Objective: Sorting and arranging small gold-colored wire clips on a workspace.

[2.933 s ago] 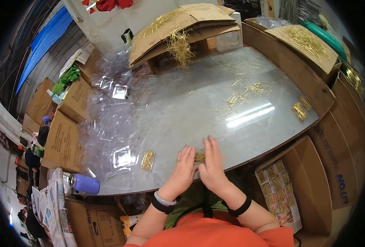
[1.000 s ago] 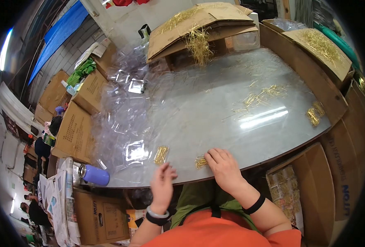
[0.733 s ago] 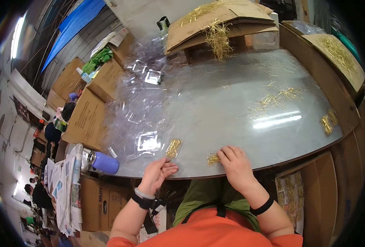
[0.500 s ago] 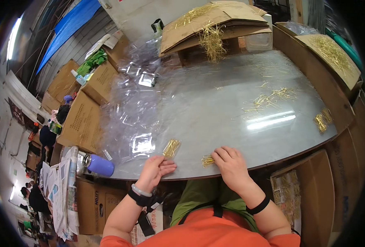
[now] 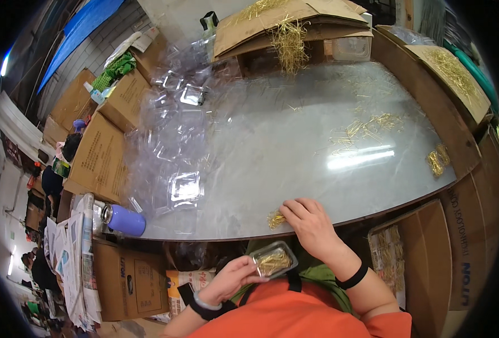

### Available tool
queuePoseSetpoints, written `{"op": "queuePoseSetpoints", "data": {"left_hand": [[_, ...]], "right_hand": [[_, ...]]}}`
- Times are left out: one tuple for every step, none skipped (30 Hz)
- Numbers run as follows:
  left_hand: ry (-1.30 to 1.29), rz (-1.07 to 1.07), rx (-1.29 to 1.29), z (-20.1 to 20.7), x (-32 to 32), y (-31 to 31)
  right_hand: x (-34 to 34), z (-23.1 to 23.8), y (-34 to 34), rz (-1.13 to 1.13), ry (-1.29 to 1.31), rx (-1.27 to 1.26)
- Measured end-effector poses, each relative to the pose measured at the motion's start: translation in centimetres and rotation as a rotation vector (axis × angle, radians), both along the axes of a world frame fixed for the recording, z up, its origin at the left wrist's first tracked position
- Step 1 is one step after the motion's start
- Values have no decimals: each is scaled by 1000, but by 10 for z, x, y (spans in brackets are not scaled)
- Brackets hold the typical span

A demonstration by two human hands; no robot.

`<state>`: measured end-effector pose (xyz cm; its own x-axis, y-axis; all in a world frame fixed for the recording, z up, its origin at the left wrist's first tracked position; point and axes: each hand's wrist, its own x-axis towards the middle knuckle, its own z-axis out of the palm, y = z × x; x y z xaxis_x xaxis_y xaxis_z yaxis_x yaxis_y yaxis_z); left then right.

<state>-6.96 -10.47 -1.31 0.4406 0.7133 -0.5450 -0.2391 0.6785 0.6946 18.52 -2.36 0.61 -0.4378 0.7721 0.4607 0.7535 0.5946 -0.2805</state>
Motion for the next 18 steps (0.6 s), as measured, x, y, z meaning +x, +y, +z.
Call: {"op": "queuePoseSetpoints", "data": {"left_hand": [[-25,21,13,-3,5,6],[-51,42,25,-7,9,10],[-92,53,42,-11,10,12],[-131,62,62,-16,11,15],[-171,71,81,-20,13,15],[-180,90,85,-22,16,14],[-192,117,80,-21,18,12],[-201,146,75,-17,21,10],[-209,174,68,-15,22,7],[-161,174,80,-16,22,4],[-114,173,92,-18,21,1],[-67,172,103,-20,20,-3],[-54,156,121,-17,18,-6],[-42,140,139,-12,15,-9],[-30,122,156,-7,13,-11],[-2,106,208,0,11,-9],[26,89,259,7,9,-5],[54,72,310,14,9,1]], "right_hand": [[-1,0,0,10,-3,2],[-2,-1,-1,19,-6,5],[-3,-1,-4,48,-7,-7],[-4,-1,-7,77,-6,-17],[-5,-1,-11,105,-6,-26],[-7,-3,-20,123,-38,-27],[-9,-3,-30,143,-37,-20],[-13,-3,-40,165,-33,-13],[-16,-5,-49,188,-29,-7],[-19,-11,-55,180,-16,8],[-19,-14,-57,178,-7,-7],[-19,-16,-60,175,2,-21],[-19,-16,-60,170,15,-27],[-19,-14,-62,167,83,-61],[-20,-10,-66,163,150,-94],[-22,-5,-66,161,216,-118],[-23,-1,-64,153,264,-114],[-25,3,-60,144,312,-110]]}}
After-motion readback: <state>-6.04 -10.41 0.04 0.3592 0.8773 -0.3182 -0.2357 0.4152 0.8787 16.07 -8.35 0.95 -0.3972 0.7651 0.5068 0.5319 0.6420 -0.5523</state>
